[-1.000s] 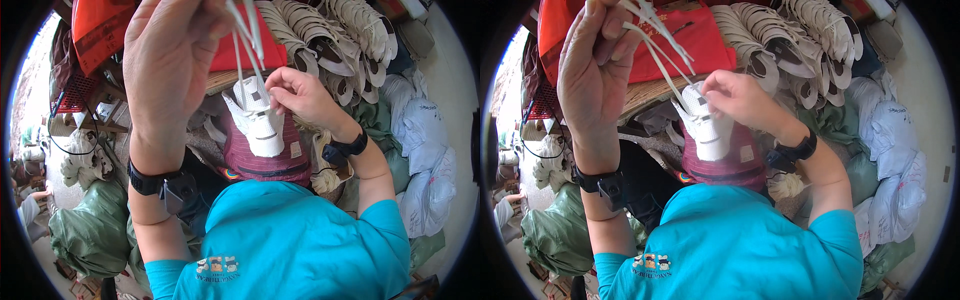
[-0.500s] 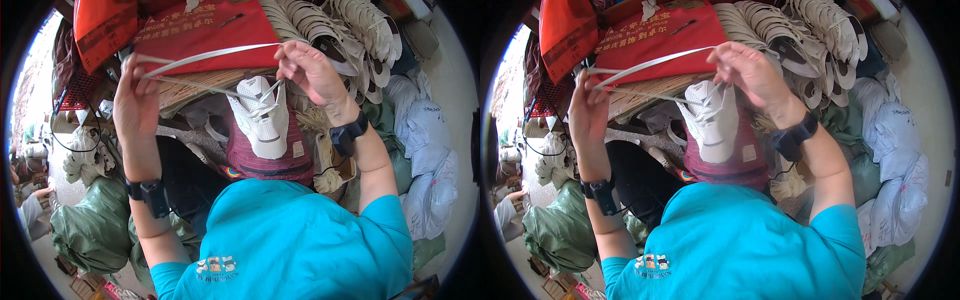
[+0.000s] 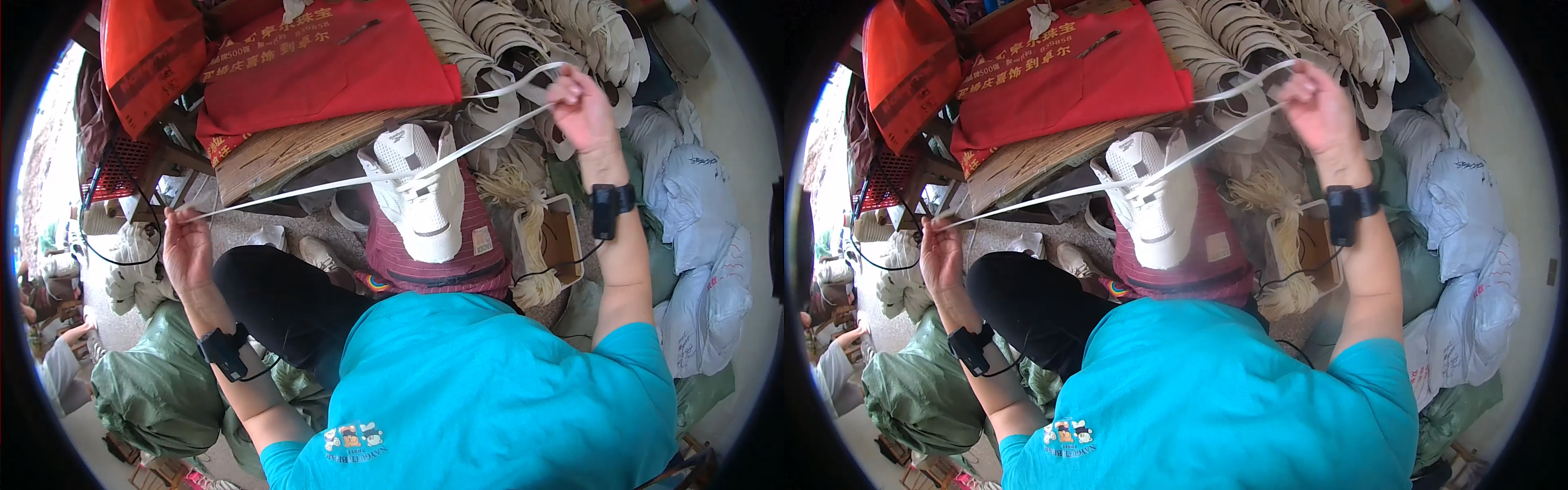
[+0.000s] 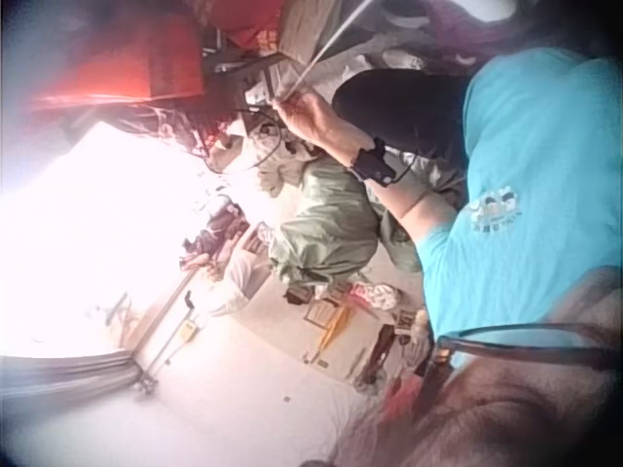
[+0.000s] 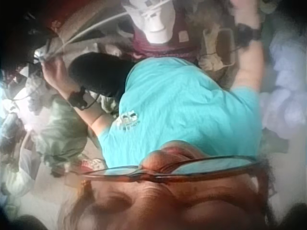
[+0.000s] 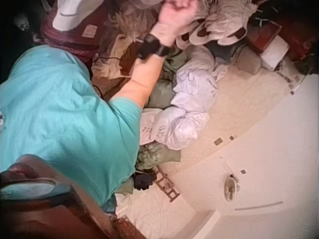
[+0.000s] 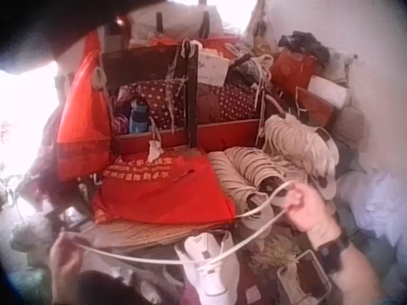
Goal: The person sits on the floor and laces a white sneaker using a long white shoelace. They thread the lace through the eyelets, pull it tight, and tie a knot. The person then picks up a second white sneaker and repeats the lacing process.
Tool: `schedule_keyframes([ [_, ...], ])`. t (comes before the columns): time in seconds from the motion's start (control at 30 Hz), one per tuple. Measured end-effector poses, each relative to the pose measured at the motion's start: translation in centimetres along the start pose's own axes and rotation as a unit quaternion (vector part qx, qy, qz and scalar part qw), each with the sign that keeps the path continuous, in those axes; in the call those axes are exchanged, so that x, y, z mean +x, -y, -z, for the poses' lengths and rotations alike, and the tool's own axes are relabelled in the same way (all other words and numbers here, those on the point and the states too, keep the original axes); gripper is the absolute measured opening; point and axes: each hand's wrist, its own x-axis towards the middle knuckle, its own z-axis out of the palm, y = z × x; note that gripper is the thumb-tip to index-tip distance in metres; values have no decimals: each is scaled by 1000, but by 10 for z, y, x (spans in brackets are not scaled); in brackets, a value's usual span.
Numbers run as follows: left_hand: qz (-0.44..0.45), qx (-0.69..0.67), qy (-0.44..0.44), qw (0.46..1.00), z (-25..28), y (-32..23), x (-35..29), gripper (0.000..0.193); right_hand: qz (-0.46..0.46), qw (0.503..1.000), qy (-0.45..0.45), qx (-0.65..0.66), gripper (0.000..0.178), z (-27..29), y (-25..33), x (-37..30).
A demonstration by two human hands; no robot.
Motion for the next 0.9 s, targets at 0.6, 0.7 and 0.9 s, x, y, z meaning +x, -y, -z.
schedule_keyframes([
  [0.6, -14, 497, 123, 859, -90, 204, -47, 24, -62, 851, 86, -514, 20, -16, -94, -53],
  [0.7, 76, 467, 171, 864, -85, 224, -40, 25, 21, 797, 181, -576, 21, -24, -124, -53],
  [0.9, 136, 484, 147, 852, -97, 231, -60, 25, -55, 803, 198, -560, 20, -26, -120, -54],
])
